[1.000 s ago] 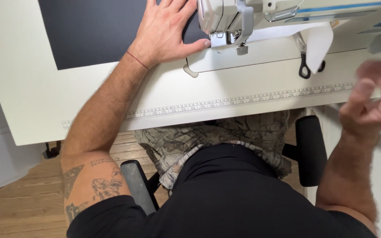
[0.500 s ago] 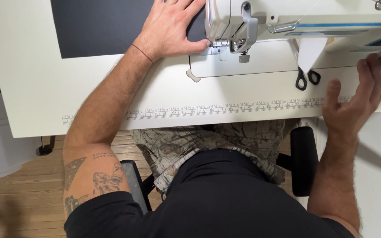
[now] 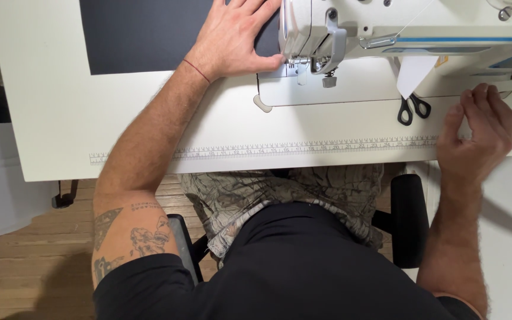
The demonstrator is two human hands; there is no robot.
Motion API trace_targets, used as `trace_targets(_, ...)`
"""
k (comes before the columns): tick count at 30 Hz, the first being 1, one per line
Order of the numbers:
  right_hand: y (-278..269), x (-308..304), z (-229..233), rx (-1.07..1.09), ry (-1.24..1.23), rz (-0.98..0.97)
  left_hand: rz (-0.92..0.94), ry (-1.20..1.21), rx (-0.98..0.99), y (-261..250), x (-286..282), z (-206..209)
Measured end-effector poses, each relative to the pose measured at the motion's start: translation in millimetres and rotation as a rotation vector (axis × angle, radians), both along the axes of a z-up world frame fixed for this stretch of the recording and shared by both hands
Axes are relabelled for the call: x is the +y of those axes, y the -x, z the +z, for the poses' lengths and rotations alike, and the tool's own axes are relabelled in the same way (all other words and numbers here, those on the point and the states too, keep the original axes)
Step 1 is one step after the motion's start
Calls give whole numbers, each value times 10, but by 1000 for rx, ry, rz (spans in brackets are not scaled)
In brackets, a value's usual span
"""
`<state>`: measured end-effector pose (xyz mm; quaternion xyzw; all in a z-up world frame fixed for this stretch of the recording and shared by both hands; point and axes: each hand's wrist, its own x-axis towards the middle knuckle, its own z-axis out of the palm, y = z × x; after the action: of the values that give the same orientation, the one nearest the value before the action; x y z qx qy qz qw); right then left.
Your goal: Preparing and trimming leather and lining materials at a sewing station
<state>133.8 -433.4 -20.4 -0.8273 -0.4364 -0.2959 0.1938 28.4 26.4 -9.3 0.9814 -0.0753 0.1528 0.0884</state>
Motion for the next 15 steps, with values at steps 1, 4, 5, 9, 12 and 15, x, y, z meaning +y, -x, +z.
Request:
trace_targets(1, 23, 23, 9, -1, -16, 2, -6, -3, 19, 14, -9, 17)
trace_targets(4, 25, 66, 0, -28, -54, 32, -5, -23, 75, -6, -5, 46)
trace_targets(5, 30, 80, 1, -43, -67, 52, -7, -30, 123, 15, 3, 47)
trace_targets(9, 96, 123, -8, -78, -60, 100, 9, 22, 91, 70, 77, -10)
trace_targets(12, 169, 121, 18, -58, -80, 67, 7, 29, 255, 96, 8, 73)
trace_targets(15, 189, 187, 44, -92, -131, 101, -39, 52, 190, 119, 25, 37)
